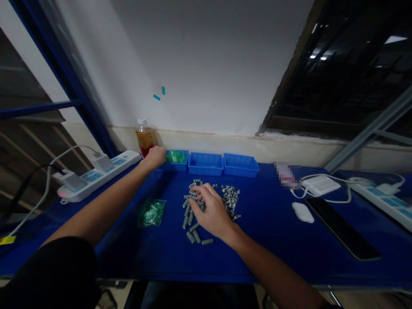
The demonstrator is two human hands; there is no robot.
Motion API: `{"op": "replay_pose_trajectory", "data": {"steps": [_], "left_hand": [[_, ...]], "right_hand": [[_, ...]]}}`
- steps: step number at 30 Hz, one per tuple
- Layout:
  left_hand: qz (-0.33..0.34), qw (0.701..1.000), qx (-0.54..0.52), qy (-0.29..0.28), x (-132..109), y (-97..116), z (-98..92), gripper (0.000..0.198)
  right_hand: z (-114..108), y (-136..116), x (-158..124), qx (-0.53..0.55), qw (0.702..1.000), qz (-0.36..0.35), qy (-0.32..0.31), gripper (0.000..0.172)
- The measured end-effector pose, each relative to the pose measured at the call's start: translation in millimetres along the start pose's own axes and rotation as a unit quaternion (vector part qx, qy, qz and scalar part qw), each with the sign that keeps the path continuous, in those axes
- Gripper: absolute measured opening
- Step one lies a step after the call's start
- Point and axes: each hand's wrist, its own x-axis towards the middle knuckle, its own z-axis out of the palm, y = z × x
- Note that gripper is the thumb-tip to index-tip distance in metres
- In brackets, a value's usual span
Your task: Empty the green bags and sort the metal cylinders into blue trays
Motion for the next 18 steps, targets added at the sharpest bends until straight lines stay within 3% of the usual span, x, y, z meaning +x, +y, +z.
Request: {"op": "replay_pose_trajectory", "data": {"steps": [2, 3, 4, 6, 9, 12, 15, 18], "left_hand": [[0.019, 0.999, -0.009, 0.049, -17.2, 3.9, -4.4, 0.042], [0.038, 0.993, -0.023, 0.106, -30.4, 4.5, -7.4, 0.045], [0.054, 0.984, -0.045, 0.164, -46.5, 4.0, -9.7, 0.046], [0.071, 0.97, -0.091, 0.215, -84.9, 0.4, -8.5, 0.042], [0.119, 0.969, -0.129, 0.173, -140.6, -9.0, 11.8, 0.041], [0.171, 0.969, -0.145, 0.103, -170.9, -16.0, 40.3, 0.04], [0.196, 0.963, -0.175, 0.054, -171.6, -14.5, 56.2, 0.033], [0.168, 0.958, -0.231, 0.032, -154.8, -5.2, 56.9, 0.032]], "right_hand": [[-1.3, -1.6, -0.1, -0.002, 1.0, 0.002, -0.02, 0.022], [-2.1, -2.2, 0.2, -0.002, 1.0, 0.004, -0.03, 0.021], [-3.0, -2.6, 0.7, -0.002, 0.999, 0.007, -0.039, 0.021], [-4.6, -2.7, 1.7, -0.003, 0.998, 0.01, -0.055, 0.021], [-5.7, -2.0, 2.2, -0.009, 0.997, 0.01, -0.072, 0.021], [-4.5, -2.7, 1.2, -0.019, 0.996, 0.003, -0.092, 0.021], [-2.4, -4.8, 0.2, -0.02, 0.993, -0.004, -0.114, 0.02], [-0.7, -5.0, 0.2, -0.015, 0.992, -0.007, -0.126, 0.02]]}}
